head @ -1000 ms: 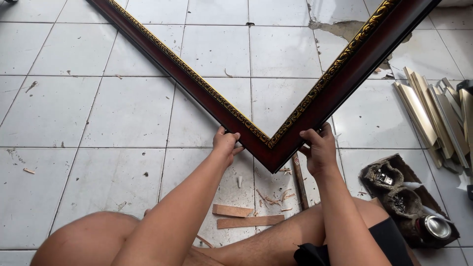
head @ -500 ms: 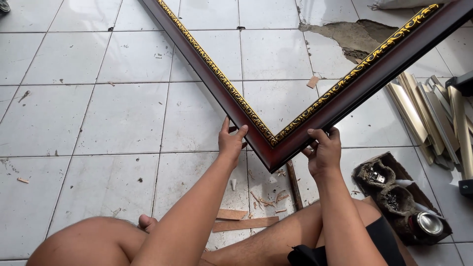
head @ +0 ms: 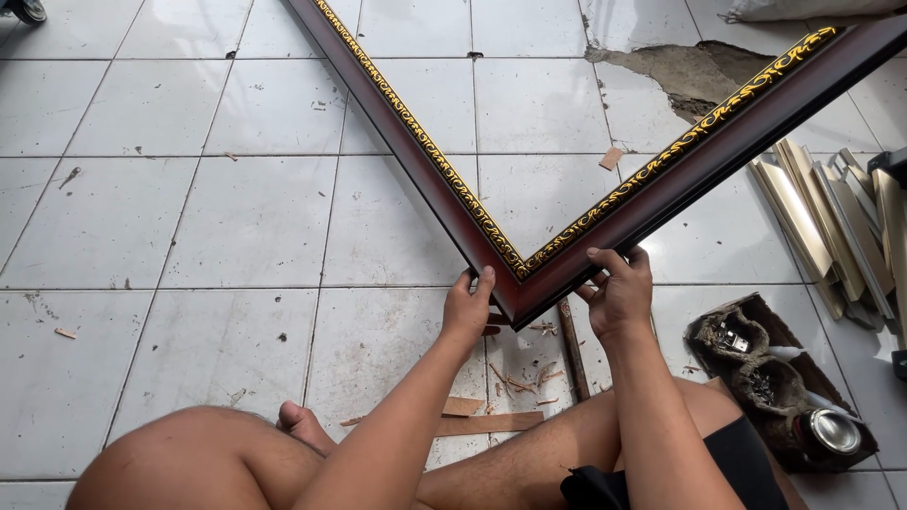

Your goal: Applying glue to the mitered ends of wooden frame pieces and joining them together to form a frame corner.

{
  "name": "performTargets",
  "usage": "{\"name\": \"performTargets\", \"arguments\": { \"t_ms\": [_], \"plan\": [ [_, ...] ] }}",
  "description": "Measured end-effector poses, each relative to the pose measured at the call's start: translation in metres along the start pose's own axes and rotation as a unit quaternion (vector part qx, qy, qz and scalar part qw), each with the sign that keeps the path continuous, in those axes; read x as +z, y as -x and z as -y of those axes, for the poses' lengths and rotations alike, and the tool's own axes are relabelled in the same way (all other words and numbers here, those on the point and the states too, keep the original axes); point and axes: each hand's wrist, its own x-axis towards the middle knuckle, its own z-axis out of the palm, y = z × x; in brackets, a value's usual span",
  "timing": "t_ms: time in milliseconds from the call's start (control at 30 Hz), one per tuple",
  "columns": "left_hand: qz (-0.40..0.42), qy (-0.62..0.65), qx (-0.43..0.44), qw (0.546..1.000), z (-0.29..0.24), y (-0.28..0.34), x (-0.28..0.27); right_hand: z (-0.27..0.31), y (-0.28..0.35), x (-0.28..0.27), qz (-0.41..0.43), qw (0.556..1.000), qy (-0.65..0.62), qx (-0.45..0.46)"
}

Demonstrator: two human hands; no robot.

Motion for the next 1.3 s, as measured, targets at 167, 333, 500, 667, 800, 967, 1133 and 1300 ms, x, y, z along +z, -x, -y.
{"name": "performTargets", "arguments": {
  "t_ms": [167, 333, 500, 667, 800, 967, 1133, 1300],
  "plan": [
    [-0.119, -0.081, -0.03, 0.989, -0.008, -0.02, -0.017, 0.01, 0.018, 0.017, 0.032, 0.999, 0.009, -0.021],
    [-0.1, -0.161, 0.199, 0.962, -0.059, 0.028, -0.018, -0.003, 0.022, 0.026, 0.099, 0.987, 0.035, -0.119],
    [-0.007, -0.164, 0.336, 0.928, -0.083, 0.064, 0.001, -0.007, 0.051, 0.053, 0.149, 0.966, 0.085, -0.193],
    [-0.065, -0.131, 0.349, 0.926, -0.089, 0.072, 0.003, -0.019, 0.082, 0.073, 0.132, 0.926, 0.226, -0.271],
    [-0.199, -0.142, 0.357, 0.902, -0.097, 0.094, -0.017, -0.024, 0.102, 0.091, 0.242, 0.896, 0.209, -0.308],
    [-0.238, -0.136, 0.307, 0.911, -0.085, 0.117, -0.064, -0.027, 0.097, 0.106, 0.342, 0.922, 0.085, -0.16],
    [-0.226, 0.045, 0.315, 0.921, -0.073, 0.127, -0.101, -0.06, 0.082, 0.145, 0.346, 0.858, 0.231, 0.3],
    [-0.291, 0.093, 0.339, 0.89, -0.065, 0.153, -0.113, -0.108, 0.051, 0.174, 0.354, 0.859, 0.17, 0.328]
  ]
}}
